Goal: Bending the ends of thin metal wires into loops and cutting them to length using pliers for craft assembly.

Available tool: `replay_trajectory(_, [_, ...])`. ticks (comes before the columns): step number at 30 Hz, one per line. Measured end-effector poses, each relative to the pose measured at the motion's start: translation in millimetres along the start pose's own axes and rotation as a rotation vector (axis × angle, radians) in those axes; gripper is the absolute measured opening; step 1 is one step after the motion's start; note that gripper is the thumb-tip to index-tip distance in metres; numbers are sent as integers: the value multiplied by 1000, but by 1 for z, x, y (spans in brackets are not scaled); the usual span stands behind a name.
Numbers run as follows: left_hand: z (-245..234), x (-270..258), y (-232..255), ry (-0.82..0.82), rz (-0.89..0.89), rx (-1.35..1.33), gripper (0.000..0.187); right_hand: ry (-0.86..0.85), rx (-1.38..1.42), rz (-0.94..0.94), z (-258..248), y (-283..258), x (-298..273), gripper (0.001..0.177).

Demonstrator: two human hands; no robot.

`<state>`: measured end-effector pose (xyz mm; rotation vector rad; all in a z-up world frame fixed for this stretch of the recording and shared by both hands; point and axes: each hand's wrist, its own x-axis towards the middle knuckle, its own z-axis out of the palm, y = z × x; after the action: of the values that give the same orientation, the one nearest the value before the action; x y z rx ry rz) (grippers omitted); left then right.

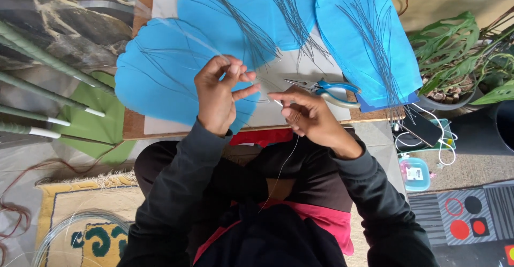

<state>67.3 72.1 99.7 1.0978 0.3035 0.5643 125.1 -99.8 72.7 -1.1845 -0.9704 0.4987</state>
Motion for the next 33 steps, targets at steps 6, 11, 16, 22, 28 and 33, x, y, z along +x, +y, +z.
replay_trajectory(6, [-12,-10,-14,122,45,-36,7,93,-699,-68,-22,-21,-12,38])
replay_trajectory(11, [-21,-21,-10,133,188,-17,8,165,-1582,-4,-70,-8,-33,32])
replay_trajectory(16, [-27,-25,-15,132,252,6,10,117,-1617,-51,-72,-1,-31,29])
replay_trajectory(22, [-30,-33,-13,216,313,-12,9,196,-1691,-110,-68,12,-37,24])
replay_trajectory(28, [-36,-36,-16,300,382,-6,8,392,-619,62,-4,-1,-58,26])
replay_trajectory(33, [-35,-42,-19,367,422,-35,9,382,173,349,78,-9,-74,14])
